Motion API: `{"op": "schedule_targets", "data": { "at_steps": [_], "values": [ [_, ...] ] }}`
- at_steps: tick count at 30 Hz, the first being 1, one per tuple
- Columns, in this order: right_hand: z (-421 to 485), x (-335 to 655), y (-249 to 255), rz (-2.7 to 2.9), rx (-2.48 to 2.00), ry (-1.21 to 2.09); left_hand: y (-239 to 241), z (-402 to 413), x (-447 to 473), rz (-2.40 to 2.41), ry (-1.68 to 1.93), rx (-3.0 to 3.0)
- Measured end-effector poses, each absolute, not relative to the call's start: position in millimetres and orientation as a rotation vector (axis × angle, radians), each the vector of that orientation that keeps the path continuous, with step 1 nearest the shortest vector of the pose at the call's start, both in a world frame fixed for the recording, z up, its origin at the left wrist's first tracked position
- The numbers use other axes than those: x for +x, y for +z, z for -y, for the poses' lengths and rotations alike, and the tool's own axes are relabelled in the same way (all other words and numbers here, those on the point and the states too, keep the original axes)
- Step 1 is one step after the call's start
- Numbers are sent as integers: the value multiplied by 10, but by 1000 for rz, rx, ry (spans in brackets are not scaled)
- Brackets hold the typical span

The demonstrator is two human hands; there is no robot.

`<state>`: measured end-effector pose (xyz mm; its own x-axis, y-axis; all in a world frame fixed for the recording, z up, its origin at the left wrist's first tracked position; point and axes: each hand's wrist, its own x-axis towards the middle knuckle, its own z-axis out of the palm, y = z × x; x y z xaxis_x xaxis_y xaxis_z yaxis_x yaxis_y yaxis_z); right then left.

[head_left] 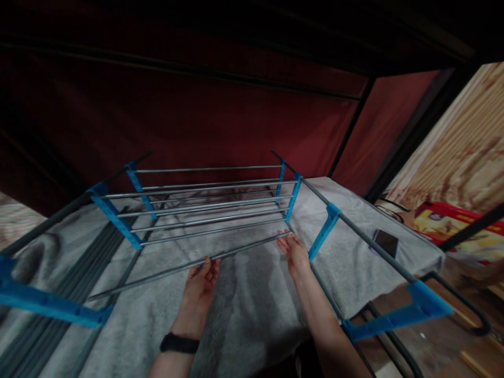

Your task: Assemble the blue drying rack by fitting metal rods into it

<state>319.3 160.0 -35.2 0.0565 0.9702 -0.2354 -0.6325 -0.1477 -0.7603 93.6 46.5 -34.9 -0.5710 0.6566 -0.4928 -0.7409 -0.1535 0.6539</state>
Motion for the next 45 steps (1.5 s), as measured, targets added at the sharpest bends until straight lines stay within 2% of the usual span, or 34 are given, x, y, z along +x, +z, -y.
{"op": "schedule_targets", "data": {
  "at_steps": [18, 31, 45],
  "values": [
    [-1777, 3250, -380, 532, -907, 1554, -323, -521, 936, -1128, 1879, -104],
    [-1800, 3185, -240, 420, -925, 1431, -234, -438, 554, -1120, 1982, -228],
    [-1704, 3032, -343, 471, -941, 1665, -323, -483, 835, -1082, 1925, -124]
  ]
}}
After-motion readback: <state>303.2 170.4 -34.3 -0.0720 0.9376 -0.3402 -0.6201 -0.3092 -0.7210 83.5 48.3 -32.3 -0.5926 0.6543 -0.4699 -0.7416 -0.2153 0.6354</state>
